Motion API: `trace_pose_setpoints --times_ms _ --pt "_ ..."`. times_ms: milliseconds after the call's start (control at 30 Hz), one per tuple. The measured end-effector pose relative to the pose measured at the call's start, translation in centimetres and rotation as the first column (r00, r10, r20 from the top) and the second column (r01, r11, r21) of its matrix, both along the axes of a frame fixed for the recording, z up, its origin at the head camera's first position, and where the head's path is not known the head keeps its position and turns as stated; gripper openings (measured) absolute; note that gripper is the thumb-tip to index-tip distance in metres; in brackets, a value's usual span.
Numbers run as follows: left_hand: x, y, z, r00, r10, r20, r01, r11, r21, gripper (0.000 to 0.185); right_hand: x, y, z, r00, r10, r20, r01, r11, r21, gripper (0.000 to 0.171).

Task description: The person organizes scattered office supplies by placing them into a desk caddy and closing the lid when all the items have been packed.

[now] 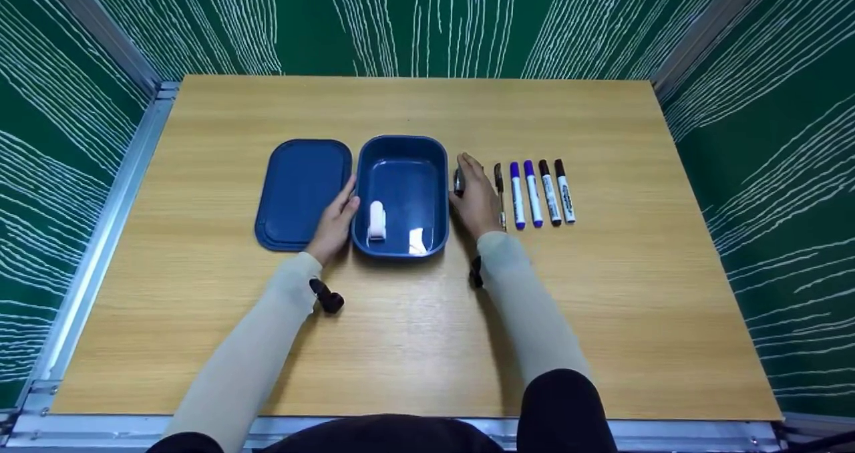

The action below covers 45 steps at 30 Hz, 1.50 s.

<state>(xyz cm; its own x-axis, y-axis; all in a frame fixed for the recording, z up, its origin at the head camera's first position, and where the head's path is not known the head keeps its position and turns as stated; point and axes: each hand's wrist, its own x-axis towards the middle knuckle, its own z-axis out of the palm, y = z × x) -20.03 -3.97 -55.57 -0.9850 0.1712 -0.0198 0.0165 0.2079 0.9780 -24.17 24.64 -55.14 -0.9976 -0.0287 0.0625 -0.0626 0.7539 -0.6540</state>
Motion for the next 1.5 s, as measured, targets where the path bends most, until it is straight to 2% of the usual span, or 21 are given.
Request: trace_pose_setpoints --times_ms 267,567,1000,1300,1500 --pt "0.0 0.0 -0.1 0.999 -0.007 -0.039 0.007 1.000 -0.006 0.054 -0.2 0.3 -0.5 0.998 0.030 -0.061 -0.028 0.999 0.039 0.069" --pt "0.0 0.0 0.0 1.000 0.002 -0.020 -0.002 1.000 0.003 0.053 -0.4 0.4 -0.3 0.999 0.026 -0.036 -0.025 0.999 0.028 0.066" --pt "0.1 0.0 0.1 1.000 0.008 0.011 -0.008 1.000 0.009 0.053 -0.7 0.8 0.0 0.996 0.065 -0.053 -0.066 0.998 -0.014 0.058" --pt "0.0 -0.1 -0.1 1.000 -0.011 -0.001 0.011 0.999 0.031 0.052 -0.7 1.0 0.1 0.995 0.075 -0.070 -0.076 0.997 -0.006 0.058" --pt "0.0 -0.1 0.0 1.000 -0.003 0.010 0.003 1.000 0.015 0.053 -1.0 1.1 0.2 0.997 0.071 -0.042 -0.073 0.996 -0.045 0.058"
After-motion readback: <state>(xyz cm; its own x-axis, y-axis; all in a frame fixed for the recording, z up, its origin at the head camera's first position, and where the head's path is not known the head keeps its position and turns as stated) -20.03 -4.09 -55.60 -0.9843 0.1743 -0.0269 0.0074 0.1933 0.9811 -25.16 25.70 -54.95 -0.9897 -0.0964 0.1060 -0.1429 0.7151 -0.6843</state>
